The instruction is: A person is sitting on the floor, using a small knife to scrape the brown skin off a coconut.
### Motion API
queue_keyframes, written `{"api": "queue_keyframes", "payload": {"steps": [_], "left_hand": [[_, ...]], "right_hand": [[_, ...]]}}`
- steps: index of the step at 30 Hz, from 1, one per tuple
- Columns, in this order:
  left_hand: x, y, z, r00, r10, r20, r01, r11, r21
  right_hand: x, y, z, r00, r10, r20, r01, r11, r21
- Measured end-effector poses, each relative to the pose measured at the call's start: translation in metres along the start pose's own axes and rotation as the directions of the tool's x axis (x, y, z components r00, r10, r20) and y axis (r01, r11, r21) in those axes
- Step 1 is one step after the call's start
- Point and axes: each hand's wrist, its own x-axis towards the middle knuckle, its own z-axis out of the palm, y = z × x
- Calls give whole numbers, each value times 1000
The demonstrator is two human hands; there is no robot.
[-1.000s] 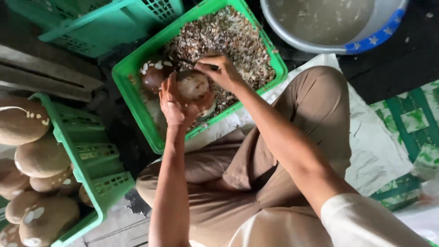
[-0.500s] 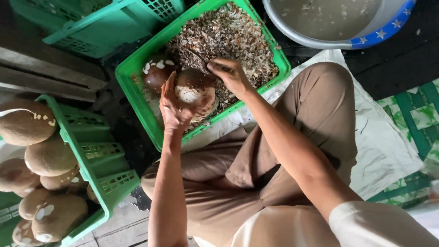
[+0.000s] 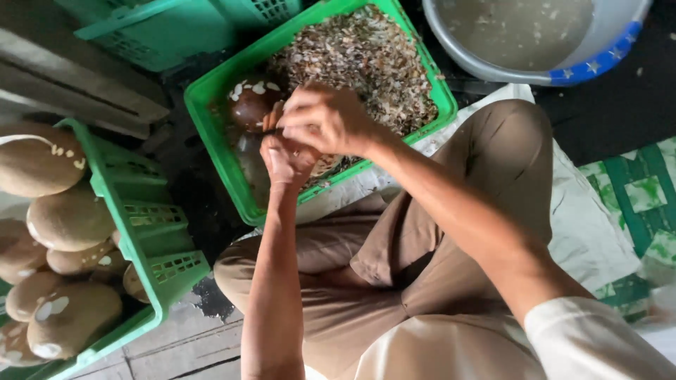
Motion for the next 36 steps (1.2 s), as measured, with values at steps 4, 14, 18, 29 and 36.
{"api": "queue_keyframes", "payload": {"steps": [4, 14, 18, 29, 36], "left_hand": [[-5, 7, -4, 997, 77, 28, -81, 979, 189], [-2, -18, 10, 999, -12, 31, 6, 986, 164], [-8, 1, 2, 989, -139, 44, 123, 957, 265], [-13, 24, -9, 987, -144, 75, 124, 965, 232], [-12, 10, 6, 974, -221, 43, 195, 923, 331]], "right_hand": [[-6, 20, 6, 999, 49, -22, -48, 999, 22], [-17, 21, 7, 999, 14, -33, -16, 998, -65], [-16, 33, 6, 994, 102, -44, -99, 993, 60], [-58, 49, 0, 894, 438, -96, -368, 839, 400], [-47, 32, 9, 930, 280, -240, -202, 931, 304]]}}
